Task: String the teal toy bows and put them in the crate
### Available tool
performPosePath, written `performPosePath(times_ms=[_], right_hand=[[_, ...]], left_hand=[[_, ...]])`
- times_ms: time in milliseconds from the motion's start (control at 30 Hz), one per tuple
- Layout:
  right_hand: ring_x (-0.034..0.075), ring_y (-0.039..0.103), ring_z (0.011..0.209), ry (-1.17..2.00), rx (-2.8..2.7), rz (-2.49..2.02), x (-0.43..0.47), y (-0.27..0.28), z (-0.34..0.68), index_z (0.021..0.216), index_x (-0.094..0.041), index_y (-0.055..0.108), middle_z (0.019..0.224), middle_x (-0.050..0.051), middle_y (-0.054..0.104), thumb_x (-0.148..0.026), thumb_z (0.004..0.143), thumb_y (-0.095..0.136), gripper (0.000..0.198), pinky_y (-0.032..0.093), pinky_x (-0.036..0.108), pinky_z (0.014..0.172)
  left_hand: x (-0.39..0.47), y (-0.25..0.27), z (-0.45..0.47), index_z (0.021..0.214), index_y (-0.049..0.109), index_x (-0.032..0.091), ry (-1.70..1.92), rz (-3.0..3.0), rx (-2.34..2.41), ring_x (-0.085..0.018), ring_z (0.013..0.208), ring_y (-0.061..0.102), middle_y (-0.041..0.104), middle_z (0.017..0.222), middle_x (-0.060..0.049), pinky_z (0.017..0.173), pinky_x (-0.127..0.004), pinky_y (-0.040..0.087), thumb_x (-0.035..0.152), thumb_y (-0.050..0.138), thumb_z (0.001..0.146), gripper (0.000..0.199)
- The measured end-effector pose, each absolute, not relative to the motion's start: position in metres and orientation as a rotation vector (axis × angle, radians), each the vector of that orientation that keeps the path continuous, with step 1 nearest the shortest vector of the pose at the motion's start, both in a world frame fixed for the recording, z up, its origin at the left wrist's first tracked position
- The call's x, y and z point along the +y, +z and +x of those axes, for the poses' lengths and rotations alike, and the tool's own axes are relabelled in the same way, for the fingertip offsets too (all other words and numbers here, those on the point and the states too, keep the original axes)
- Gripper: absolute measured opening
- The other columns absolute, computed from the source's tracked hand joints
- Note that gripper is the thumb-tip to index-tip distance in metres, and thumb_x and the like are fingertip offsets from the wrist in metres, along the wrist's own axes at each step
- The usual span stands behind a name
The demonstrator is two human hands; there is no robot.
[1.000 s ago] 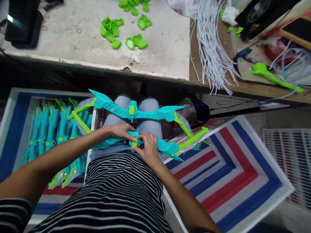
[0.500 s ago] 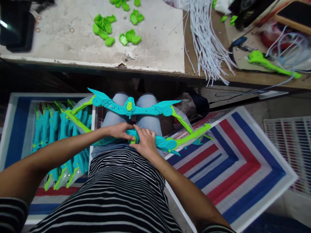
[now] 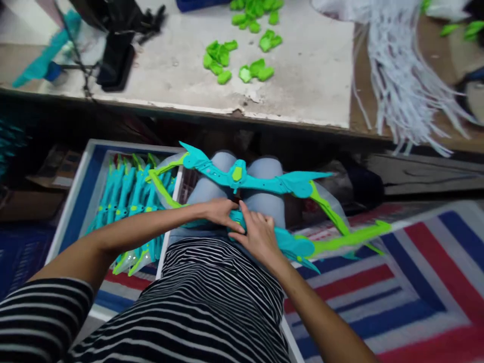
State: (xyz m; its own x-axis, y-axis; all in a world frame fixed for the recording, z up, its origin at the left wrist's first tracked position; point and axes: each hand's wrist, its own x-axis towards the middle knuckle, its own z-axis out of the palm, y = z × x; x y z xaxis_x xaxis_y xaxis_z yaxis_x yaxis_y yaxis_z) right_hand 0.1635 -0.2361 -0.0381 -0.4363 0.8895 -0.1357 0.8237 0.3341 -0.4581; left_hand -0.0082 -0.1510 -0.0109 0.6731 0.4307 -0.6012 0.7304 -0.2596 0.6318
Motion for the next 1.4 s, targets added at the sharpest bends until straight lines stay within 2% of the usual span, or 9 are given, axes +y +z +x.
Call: performPosePath(times_ms=[167,367,433,500,600,667,867,1200,1400], right_hand=[[0.030,0.056,0.097,0.748,-2.449,-1.677,-0.239,-0.031,0.157,0.152,-0.021,0.008,0.109,0.013,0.064,-0.053,0.084,0.059,0.091,0.035,0.038,0.078],[0.029,0.055,0.092,0.623,-2.447,-1.633,-0.247,-0.035,0.154,0.152,-0.015,0.005,0.103,0.012,0.064,-0.052,0.084,0.060,0.094,0.035,0.038,0.077],[0.029,0.055,0.094,0.580,-2.416,-1.569,-0.251,-0.036,0.156,0.151,-0.013,0.012,0.105,0.014,0.064,-0.050,0.086,0.058,0.088,0.036,0.039,0.079],[0.029,0.055,0.101,0.528,-2.367,-1.486,-0.256,-0.037,0.159,0.146,-0.014,0.028,0.114,0.016,0.061,-0.048,0.088,0.055,0.072,0.037,0.041,0.083],[0.028,0.054,0.108,0.491,-2.316,-1.386,-0.262,-0.038,0.164,0.127,-0.020,0.053,0.124,0.015,0.058,-0.044,0.090,0.052,0.044,0.037,0.042,0.089],[0.027,0.055,0.108,0.483,-2.312,-1.366,-0.264,-0.038,0.168,0.116,-0.020,0.061,0.124,0.015,0.058,-0.043,0.090,0.053,0.035,0.038,0.042,0.088],[0.025,0.058,0.106,0.467,-2.308,-1.305,-0.262,-0.039,0.173,0.109,-0.018,0.063,0.120,0.016,0.060,-0.039,0.090,0.054,0.029,0.039,0.042,0.089],[0.027,0.055,0.107,0.457,-2.389,-1.321,-0.258,-0.038,0.171,0.107,-0.018,0.065,0.120,0.017,0.058,-0.044,0.089,0.054,0.033,0.040,0.042,0.088],[0.026,0.056,0.104,0.448,-2.475,-1.294,-0.260,-0.042,0.176,0.107,-0.020,0.066,0.118,0.016,0.059,-0.041,0.090,0.055,0.030,0.041,0.044,0.088]], left_hand=[[-0.154,-0.010,-0.006,0.109,0.062,0.011,-0.404,1.964,0.932,-0.021,0.074,0.061,0.068,0.086,-0.007,0.061,-0.026,0.039,0.058,0.064,0.074,0.058],[-0.162,-0.012,-0.012,0.116,0.058,0.014,-0.372,2.034,0.944,-0.024,0.082,0.063,0.069,0.093,-0.009,0.063,-0.025,0.040,0.058,0.063,0.075,0.059],[-0.165,-0.012,-0.013,0.117,0.057,0.013,-0.343,2.023,0.958,-0.025,0.082,0.063,0.068,0.094,-0.010,0.062,-0.026,0.039,0.060,0.062,0.075,0.063],[-0.165,-0.014,-0.013,0.112,0.059,0.013,-0.311,1.991,0.945,-0.023,0.078,0.061,0.067,0.089,-0.009,0.061,-0.025,0.037,0.062,0.062,0.074,0.063],[-0.159,-0.019,-0.015,0.101,0.060,0.014,-0.307,1.898,0.844,-0.017,0.069,0.056,0.062,0.078,-0.003,0.059,-0.023,0.035,0.061,0.067,0.070,0.057],[-0.153,-0.022,-0.017,0.099,0.060,0.013,-0.302,1.819,0.748,-0.015,0.070,0.054,0.061,0.079,-0.001,0.060,-0.023,0.036,0.056,0.073,0.064,0.057],[-0.150,-0.030,-0.021,0.103,0.058,0.011,-0.227,1.673,0.657,-0.017,0.080,0.055,0.062,0.093,-0.005,0.069,-0.025,0.040,0.049,0.077,0.061,0.060],[-0.152,-0.036,-0.022,0.096,0.058,0.011,-0.186,1.660,0.652,-0.013,0.069,0.046,0.054,0.077,0.001,0.062,-0.024,0.034,0.047,0.075,0.062,0.052],[-0.152,-0.038,-0.024,0.090,0.059,0.011,-0.184,1.614,0.615,-0.013,0.067,0.045,0.052,0.073,0.002,0.061,-0.025,0.032,0.053,0.071,0.064,0.051]])
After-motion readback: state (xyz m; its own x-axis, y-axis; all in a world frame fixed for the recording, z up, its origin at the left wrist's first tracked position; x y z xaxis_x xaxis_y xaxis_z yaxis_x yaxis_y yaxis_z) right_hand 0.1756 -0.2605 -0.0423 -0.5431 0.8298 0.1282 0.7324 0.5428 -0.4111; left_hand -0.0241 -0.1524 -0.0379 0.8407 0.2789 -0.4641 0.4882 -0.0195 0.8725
